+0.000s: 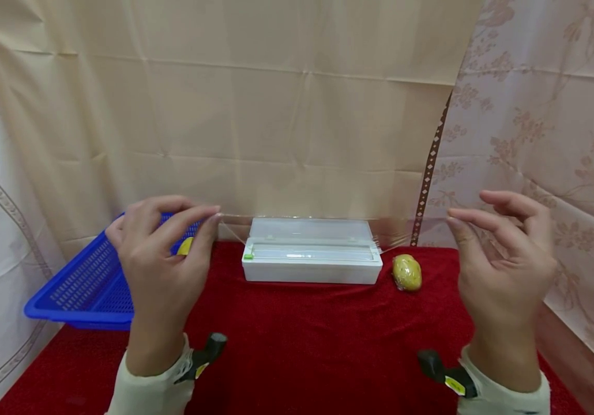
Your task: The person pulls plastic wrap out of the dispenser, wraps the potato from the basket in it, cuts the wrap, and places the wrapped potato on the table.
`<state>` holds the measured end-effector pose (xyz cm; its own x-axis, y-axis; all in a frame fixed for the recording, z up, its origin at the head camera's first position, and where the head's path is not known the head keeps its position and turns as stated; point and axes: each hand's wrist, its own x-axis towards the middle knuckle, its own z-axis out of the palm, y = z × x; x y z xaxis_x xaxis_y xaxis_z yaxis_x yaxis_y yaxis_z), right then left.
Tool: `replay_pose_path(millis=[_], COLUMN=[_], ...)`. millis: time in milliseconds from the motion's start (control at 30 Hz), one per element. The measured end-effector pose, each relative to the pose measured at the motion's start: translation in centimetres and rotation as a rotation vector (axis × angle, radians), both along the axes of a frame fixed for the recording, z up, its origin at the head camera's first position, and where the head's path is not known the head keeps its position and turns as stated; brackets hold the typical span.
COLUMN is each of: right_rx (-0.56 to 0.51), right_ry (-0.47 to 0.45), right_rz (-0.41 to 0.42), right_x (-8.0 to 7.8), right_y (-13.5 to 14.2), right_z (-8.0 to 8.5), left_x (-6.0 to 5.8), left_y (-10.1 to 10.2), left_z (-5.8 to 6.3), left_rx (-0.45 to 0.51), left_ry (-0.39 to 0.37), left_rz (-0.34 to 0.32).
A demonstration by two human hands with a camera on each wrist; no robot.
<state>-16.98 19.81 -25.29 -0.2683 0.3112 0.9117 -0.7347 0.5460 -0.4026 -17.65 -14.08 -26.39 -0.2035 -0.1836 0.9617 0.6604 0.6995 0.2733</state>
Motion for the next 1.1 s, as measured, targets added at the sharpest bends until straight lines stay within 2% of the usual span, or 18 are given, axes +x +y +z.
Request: replay_pose_path(millis=[167,333,433,600,667,767,867,933,1000,1100], right_rx=[0.044,0.131,0.198,0.346,0.411,0.510,0.606,0.675,0.737,0.839], right_ry=[-0.001,-0.025,-0.060,-0.145,-0.179,-0.223,-0.244,-0.280,-0.272,-0.354], right_rz=[-0.010,-0.037,-0.027,0.001,0.020,0.052,0.111,0.127,0.181,0.191], right_x=[0.7,1.0,1.3,2.3,2.9,3.8,4.8,5.5,6.2,7.4], right_y=[0.6,1.7,2.6,3.8,4.1,4.6,5.4,6.0,6.6,7.4], right_z=[0.2,0.1,0.1,0.2,0.3,0.1,-0.5,-1.0,-1.6,-2.7], left_x=[0.9,1.5,1.7,2.3,2.8,3.7,4.6,5.2,5.8,6.7], left_y=[-0.2,-0.9,-1.4,-2.5,-3.1,-3.9,-4.6,-4.9,-5.0,-5.3], left_z=[0.4,0.7,0.8,1.0,1.0,0.5,-0.2,-0.8,-1.4,-2.4], left_rx=[-0.022,-0.085,-0.142,-0.248,-0.296,-0.356,-0.410,-0.439,-0.481,-0.544], left_ry=[-0.001,-0.040,-0.081,-0.169,-0.226,-0.315,-0.369,-0.374,-0.358,-0.362], left_rz=[-0.046,-0.131,-0.173,-0.196,-0.206,-0.223,-0.259,-0.294,-0.330,-0.363])
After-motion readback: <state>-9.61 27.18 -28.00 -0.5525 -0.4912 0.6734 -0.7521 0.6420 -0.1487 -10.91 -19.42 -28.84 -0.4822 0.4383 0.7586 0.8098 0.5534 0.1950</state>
